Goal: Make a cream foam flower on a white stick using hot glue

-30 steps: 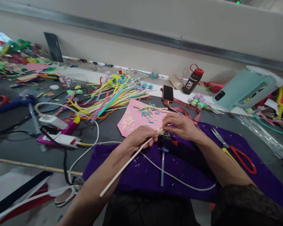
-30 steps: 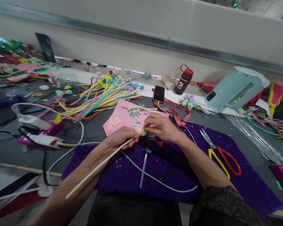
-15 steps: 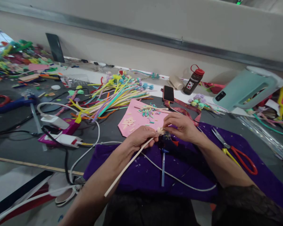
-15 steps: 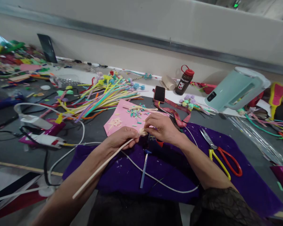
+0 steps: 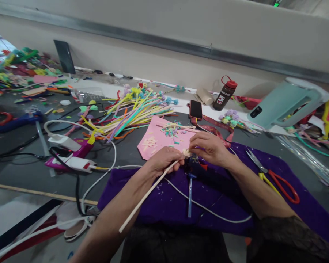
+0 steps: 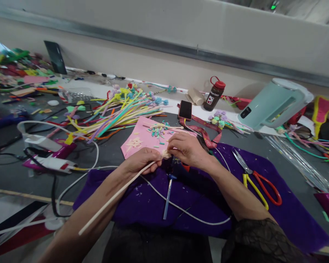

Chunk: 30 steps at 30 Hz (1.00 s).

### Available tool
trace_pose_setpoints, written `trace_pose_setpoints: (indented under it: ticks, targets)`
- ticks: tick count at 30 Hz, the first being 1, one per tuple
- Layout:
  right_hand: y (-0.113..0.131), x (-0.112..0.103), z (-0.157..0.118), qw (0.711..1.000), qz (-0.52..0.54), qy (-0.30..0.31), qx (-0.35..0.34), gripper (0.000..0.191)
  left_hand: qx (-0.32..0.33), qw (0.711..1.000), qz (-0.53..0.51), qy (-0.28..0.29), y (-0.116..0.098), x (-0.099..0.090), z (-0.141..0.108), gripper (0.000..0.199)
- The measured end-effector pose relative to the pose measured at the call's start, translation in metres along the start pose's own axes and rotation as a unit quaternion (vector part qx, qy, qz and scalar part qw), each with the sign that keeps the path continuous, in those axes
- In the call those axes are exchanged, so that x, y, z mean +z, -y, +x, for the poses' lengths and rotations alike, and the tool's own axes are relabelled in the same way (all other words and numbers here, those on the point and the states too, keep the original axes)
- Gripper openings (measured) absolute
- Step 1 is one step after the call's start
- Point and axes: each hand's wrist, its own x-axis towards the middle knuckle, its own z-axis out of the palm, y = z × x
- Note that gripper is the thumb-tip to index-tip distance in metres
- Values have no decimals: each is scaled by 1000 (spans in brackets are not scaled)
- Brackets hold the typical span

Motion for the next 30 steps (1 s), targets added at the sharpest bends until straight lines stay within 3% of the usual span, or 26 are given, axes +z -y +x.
trace_pose_setpoints:
  ticks: [5, 9, 14, 19, 30]
  targets:
    - [-4, -2, -2, 999, 35, -23, 26, 15, 8, 1000, -22, -20, -3, 1, -3, 17]
    - [-3, -4, -3, 988, 67, -103, 99, 18, 34, 998, -48, -23, -3, 0, -5, 19]
    - [5, 5, -2, 923, 224, -187, 250, 11, 81, 993, -66, -51, -5, 2, -8, 22]
    - [19, 15, 2, 875, 342, -156, 305, 14, 116, 988, -50, -90, -7, 6, -11, 25]
    - [25, 26, 2, 858, 367, -149, 328, 15, 122, 985, -20, -121, -8, 9, -11, 28]
